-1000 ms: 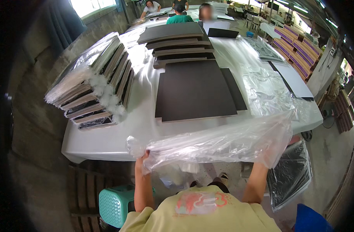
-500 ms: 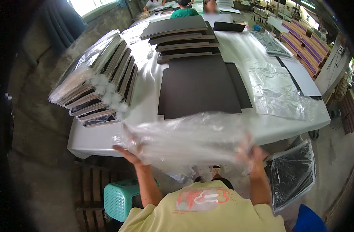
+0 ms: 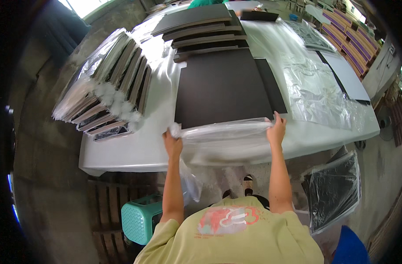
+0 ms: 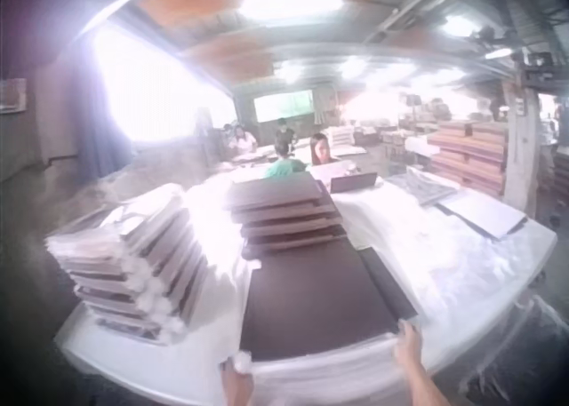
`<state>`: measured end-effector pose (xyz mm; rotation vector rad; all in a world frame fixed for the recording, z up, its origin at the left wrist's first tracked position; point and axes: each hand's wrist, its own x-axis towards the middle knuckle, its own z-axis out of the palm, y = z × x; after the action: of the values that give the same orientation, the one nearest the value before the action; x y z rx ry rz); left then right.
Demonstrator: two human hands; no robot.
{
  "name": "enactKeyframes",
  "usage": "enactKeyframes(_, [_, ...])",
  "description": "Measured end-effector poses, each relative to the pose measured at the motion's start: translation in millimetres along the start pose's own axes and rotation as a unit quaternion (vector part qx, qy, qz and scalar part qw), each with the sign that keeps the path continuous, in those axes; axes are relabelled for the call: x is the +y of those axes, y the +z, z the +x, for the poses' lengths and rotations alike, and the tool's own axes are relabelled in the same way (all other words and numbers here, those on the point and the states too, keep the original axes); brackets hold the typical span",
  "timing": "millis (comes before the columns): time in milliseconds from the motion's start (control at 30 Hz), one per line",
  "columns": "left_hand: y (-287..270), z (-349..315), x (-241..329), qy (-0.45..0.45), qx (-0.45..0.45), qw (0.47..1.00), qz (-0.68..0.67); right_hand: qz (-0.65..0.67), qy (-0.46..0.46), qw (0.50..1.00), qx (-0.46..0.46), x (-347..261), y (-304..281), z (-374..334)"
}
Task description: The person places flat boards and papers into plastic bags by hand and stacks them on a table.
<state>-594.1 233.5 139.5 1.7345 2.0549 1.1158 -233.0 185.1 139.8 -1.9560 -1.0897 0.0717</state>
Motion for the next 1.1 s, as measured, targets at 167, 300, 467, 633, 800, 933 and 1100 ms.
enactKeyframes(167, [32,18,13,-0.050,-0.081,0.995,0.001,-0.115,0.020,0.991,-0.064,30,42,29])
enactKeyframes(300, [20,9,18,-0.016,-0.059,0.997,0.037,-0.107,0.015,0.992,-0.068,-6,20,14])
enactKeyframes(467, [-21,-12,9,0.088,-0.102,0.990,-0.030,-0.082,-0.086,0.993,-0.025,-4,-22,-4])
enactKeyframes(633, [-63,-59,-47,-0.085,-0.226,0.951,-0.195,0.071,0.004,0.997,0.014,17,-52,-56])
enactKeyframes(800, [-61,-65,-40,-0.131,-0.157,0.949,-0.241,0.303,0.179,0.936,0.003,64,-37,-80])
enactKeyframes(933, [-49,-51,-49,-0.097,-0.150,0.959,-0.221,0.314,0.248,0.909,-0.118,77,-38,-63])
enactKeyframes(1100, [-52,-40,-52,-0.048,-0.188,0.935,-0.296,0.409,0.168,0.873,-0.206,84,-47,-51])
